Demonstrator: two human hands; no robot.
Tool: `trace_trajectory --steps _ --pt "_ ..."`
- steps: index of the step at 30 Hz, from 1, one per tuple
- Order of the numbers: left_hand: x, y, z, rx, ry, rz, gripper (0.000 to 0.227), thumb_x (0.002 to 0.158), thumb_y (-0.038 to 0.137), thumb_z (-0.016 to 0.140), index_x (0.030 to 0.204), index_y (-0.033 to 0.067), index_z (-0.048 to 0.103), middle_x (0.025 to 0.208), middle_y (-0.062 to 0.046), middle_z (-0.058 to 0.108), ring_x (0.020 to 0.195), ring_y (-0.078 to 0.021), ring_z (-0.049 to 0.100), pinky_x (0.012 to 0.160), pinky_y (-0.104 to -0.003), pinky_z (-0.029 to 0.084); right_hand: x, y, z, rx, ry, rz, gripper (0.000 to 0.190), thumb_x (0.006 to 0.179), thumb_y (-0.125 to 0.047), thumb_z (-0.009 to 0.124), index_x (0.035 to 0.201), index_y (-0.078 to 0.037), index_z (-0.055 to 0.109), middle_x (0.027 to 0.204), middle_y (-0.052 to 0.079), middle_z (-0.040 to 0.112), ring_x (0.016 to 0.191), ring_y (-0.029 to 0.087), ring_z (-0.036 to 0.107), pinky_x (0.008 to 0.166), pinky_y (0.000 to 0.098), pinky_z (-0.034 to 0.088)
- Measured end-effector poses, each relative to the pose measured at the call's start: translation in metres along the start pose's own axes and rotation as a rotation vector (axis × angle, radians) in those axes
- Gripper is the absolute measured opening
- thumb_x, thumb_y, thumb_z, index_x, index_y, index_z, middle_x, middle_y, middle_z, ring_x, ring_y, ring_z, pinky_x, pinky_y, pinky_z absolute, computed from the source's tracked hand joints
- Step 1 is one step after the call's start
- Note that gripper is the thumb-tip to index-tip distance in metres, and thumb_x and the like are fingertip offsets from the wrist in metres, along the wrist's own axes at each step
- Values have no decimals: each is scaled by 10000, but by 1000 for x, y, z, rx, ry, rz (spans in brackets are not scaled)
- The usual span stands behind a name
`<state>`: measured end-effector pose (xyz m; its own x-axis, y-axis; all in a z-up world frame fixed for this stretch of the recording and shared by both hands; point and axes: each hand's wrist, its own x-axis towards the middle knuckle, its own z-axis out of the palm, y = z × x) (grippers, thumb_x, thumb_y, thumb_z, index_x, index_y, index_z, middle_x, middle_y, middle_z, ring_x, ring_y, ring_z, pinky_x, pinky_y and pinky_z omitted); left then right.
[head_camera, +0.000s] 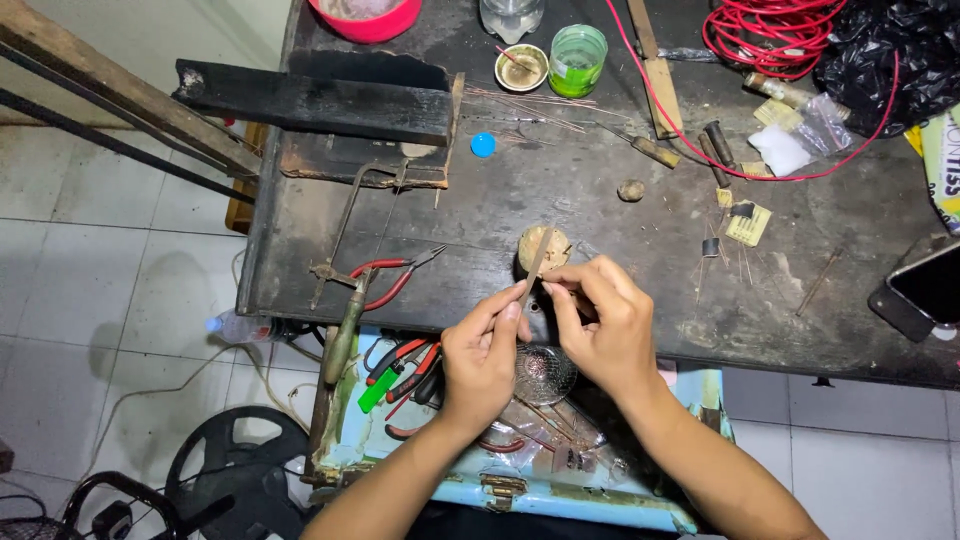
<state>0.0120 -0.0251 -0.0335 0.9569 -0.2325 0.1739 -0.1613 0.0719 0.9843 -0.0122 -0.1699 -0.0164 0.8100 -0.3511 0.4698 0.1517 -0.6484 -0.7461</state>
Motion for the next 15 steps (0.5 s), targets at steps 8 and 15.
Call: trace_trajectory --steps 8,15 --pt "-22 1 -14 45 1 -38 283 972 -36 571 1199 -33 740 602 -124 695 430 -93 494 384 -251 398 -2 3 0 -10 3 8 91 868 -33 778 910 -112 762 721 62 666 566 249 635 541 325 516" --pt "-1 1 -2 5 1 30 258 985 -36 572 1181 -39 739 601 -117 684 466 -103 484 408 -270 407 -2 6 0 6 -20 22 88 866 -18 775 889 -102 764 699 57 654 516 204 603 521 307 502"
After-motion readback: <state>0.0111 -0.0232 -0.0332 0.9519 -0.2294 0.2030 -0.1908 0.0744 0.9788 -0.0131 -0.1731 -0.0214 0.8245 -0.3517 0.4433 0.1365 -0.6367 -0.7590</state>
